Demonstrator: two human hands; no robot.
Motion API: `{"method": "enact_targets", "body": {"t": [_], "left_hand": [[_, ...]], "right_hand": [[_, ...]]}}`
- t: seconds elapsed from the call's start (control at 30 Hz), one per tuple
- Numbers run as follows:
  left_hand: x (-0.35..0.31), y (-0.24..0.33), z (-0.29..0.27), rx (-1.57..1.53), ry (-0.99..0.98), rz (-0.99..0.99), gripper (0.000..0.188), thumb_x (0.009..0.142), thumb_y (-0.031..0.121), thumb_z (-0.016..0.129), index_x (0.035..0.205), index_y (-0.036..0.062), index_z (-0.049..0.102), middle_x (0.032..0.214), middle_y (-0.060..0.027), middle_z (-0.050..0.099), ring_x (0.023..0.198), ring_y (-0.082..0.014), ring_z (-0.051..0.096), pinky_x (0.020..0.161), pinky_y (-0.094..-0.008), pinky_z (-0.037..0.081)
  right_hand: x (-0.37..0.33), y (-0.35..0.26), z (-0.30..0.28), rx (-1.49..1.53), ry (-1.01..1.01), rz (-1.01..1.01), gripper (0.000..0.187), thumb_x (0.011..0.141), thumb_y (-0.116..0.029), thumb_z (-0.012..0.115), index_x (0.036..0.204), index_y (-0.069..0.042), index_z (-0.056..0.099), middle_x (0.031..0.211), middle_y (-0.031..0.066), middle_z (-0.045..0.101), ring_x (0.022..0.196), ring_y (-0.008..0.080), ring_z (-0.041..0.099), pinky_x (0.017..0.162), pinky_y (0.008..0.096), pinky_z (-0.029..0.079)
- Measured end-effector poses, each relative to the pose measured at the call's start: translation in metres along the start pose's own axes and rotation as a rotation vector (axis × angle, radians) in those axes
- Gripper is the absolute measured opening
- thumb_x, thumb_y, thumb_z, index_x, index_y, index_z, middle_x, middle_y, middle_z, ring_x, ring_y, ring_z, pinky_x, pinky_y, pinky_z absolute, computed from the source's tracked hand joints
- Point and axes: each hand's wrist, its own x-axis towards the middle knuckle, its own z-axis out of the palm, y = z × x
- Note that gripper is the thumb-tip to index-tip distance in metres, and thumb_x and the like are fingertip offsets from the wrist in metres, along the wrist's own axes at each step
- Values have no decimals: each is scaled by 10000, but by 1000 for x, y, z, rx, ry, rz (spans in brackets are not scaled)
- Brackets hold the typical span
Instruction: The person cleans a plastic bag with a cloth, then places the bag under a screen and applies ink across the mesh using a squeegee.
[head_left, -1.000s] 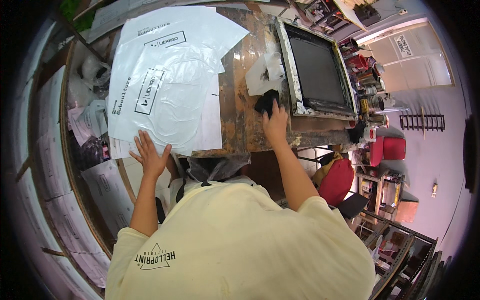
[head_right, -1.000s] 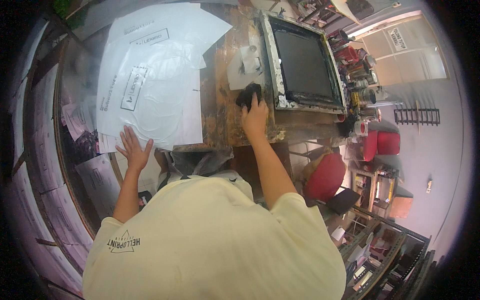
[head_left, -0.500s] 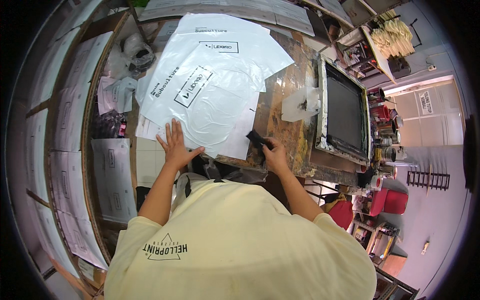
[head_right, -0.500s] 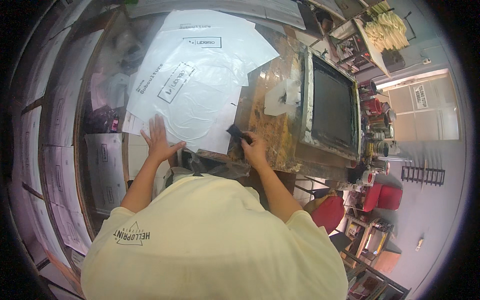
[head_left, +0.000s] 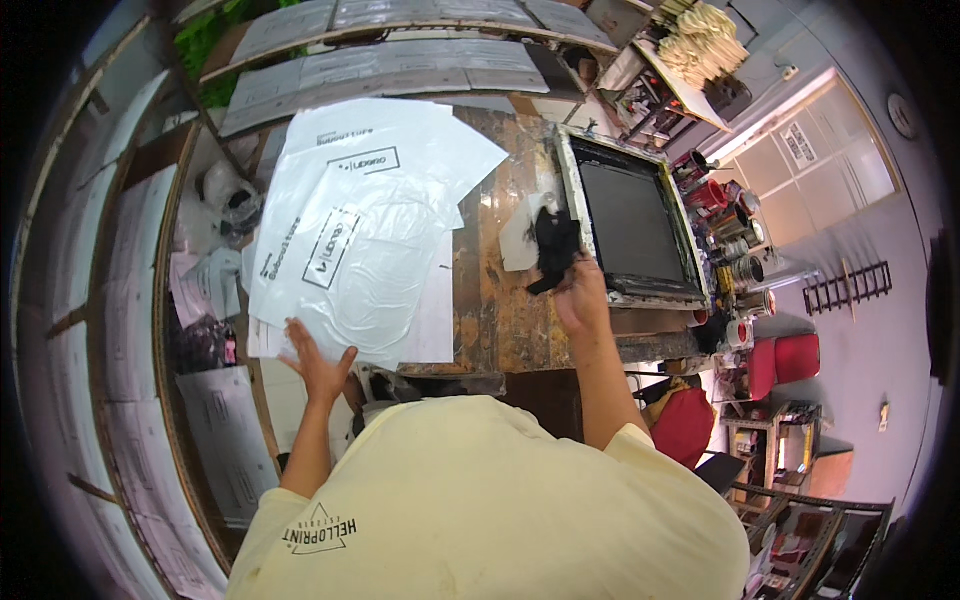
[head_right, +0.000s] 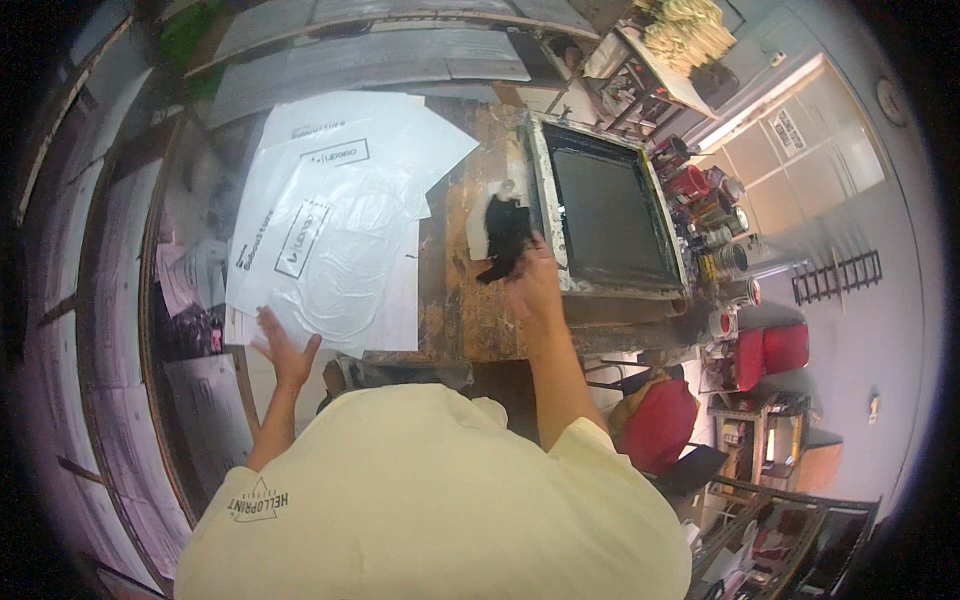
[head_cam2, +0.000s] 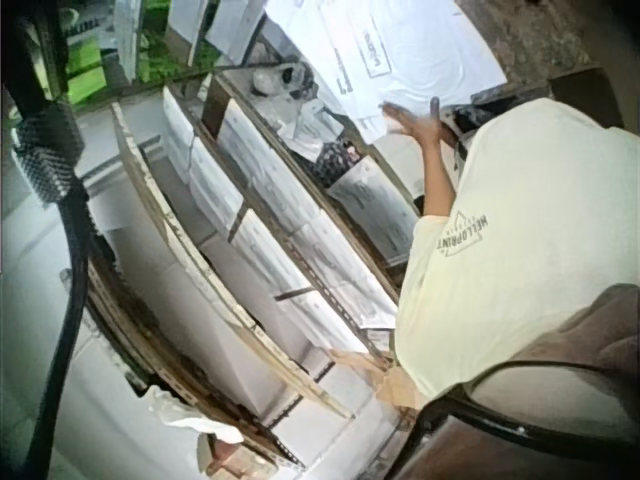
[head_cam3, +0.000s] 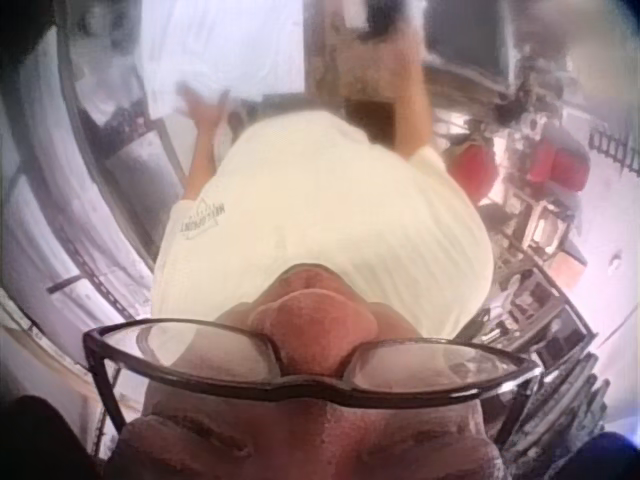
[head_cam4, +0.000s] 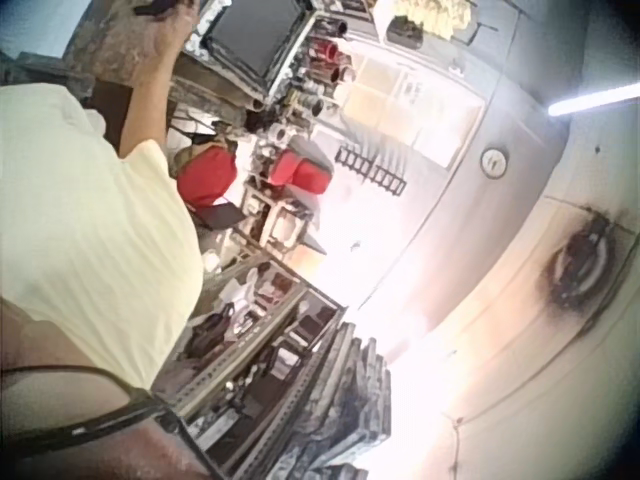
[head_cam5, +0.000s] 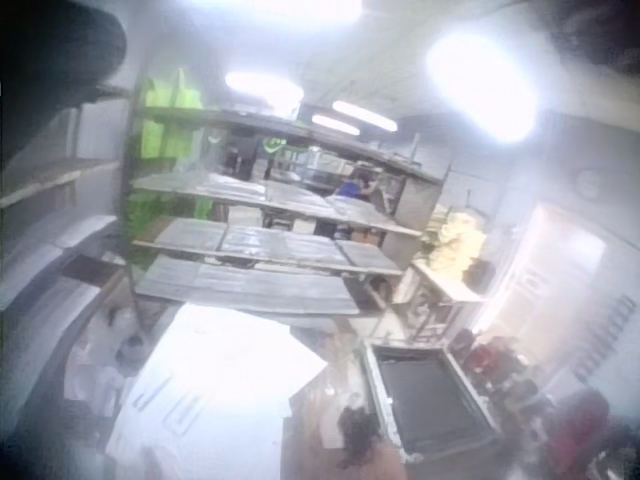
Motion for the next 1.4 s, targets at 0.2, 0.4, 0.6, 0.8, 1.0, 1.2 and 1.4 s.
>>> {"method": "enact_targets", "body": {"t": [0.2, 0.4, 0.6, 0.8, 1.0, 1.2, 1.4], "left_hand": [[31, 119, -5, -458, -234, 312, 1104, 831, 464, 859, 1620, -25, 261, 1659, -267, 315, 1528, -420, 328, 1249, -468, 281], [91, 305, 47, -509, -483, 587, 1319, 741, 604, 881, 1647, -17, 150, 1653, -320, 272, 1542, -439, 294, 1253, -484, 284], [145, 355, 124, -542, -347, 518, 1347, 671, 561, 943, 1614, -42, 193, 1630, -308, 302, 1522, -449, 304, 1238, -494, 305], [159, 351, 139, -729, -347, 603, 1142, 667, 448, 982, 1497, -41, 369, 1408, -245, 527, 1321, -392, 520, 1114, -481, 422], [88, 355, 47, -871, -513, 515, 1020, 665, 363, 997, 1452, -2, 459, 1324, -203, 583, 1231, -345, 587, 1048, -446, 471], [45, 342, 3, -692, -324, 779, 992, 630, 336, 1003, 1430, 28, 502, 1306, -192, 601, 1223, -355, 599, 1050, -446, 477], [34, 337, -17, -567, -368, 834, 1139, 605, 397, 1008, 1521, 22, 443, 1379, -212, 591, 1299, -384, 574, 1099, -465, 470]], "right_hand": [[-12, -37, -14, 107, -28, -79, 350, 1097, -103, 444, 1427, -28, 537, 1330, 105, 644, 1194, 236, 637, 1058, 398, 515], [-56, -45, -26, 411, -172, -93, 348, 1115, -108, 430, 1424, 8, 545, 1386, 124, 622, 1254, 261, 613, 1123, 410, 495], [-103, -58, -28, 511, -191, -121, 356, 1103, -94, 446, 1426, 10, 555, 1421, 149, 618, 1281, 260, 620, 1114, 404, 524], [-144, -66, -27, 396, -174, -173, 370, 1100, -117, 469, 1459, -50, 527, 1341, 108, 658, 1197, 228, 658, 1034, 360, 549], [-139, -73, -33, 269, -53, -230, 349, 1098, -118, 492, 1433, -30, 534, 1336, 91, 660, 1179, 208, 657, 1044, 358, 529], [-106, -85, -18, 2, -64, -121, 321, 1064, -71, 560, 1377, -4, 571, 1289, 107, 681, 1122, 176, 684, 987, 312, 559], [-89, -92, 17, -755, -131, -233, 374, 1020, -22, 537, 1389, 33, 560, 1239, 97, 682, 1093, 139, 637, 973, 273, 499]]}}
